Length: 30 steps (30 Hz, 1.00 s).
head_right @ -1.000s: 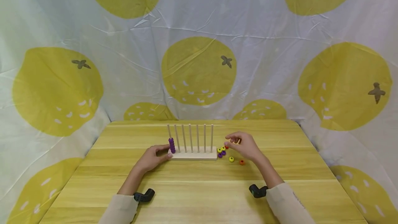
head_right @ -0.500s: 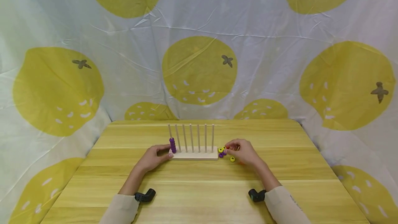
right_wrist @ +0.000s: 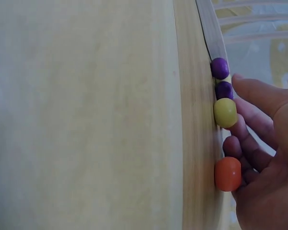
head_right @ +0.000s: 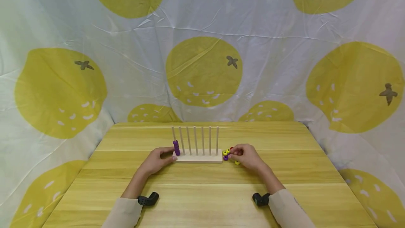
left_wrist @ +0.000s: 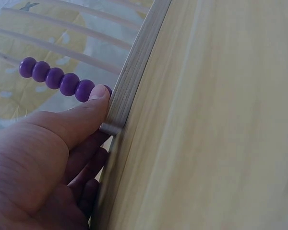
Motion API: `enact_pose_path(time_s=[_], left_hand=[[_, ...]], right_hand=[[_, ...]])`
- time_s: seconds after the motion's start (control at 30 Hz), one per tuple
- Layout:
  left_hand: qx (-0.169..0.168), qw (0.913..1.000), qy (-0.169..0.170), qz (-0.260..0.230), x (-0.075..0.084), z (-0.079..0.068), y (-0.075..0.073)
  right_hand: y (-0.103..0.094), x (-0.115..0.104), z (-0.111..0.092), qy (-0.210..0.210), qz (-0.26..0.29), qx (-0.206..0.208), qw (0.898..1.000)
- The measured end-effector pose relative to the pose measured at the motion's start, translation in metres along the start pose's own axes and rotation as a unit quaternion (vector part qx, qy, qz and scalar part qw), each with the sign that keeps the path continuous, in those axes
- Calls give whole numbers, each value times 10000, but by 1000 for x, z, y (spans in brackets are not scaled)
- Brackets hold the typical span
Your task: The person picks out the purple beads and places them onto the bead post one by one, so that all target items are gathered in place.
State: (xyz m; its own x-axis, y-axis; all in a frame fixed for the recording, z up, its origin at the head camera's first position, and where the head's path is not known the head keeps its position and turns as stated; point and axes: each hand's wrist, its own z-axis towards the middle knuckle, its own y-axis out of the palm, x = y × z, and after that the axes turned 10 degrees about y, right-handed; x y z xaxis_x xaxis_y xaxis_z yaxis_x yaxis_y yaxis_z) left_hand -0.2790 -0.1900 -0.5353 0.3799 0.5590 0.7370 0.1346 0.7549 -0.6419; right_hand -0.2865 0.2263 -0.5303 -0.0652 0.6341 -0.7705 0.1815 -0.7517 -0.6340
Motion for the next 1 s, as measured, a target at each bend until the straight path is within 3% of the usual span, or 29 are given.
enact_pose_path(time_s=[1.0], left_hand=[[16,10000,13,-18,-1,-1,0]], right_hand=[[-5,0,-2,-22,-153,-220,9996]])
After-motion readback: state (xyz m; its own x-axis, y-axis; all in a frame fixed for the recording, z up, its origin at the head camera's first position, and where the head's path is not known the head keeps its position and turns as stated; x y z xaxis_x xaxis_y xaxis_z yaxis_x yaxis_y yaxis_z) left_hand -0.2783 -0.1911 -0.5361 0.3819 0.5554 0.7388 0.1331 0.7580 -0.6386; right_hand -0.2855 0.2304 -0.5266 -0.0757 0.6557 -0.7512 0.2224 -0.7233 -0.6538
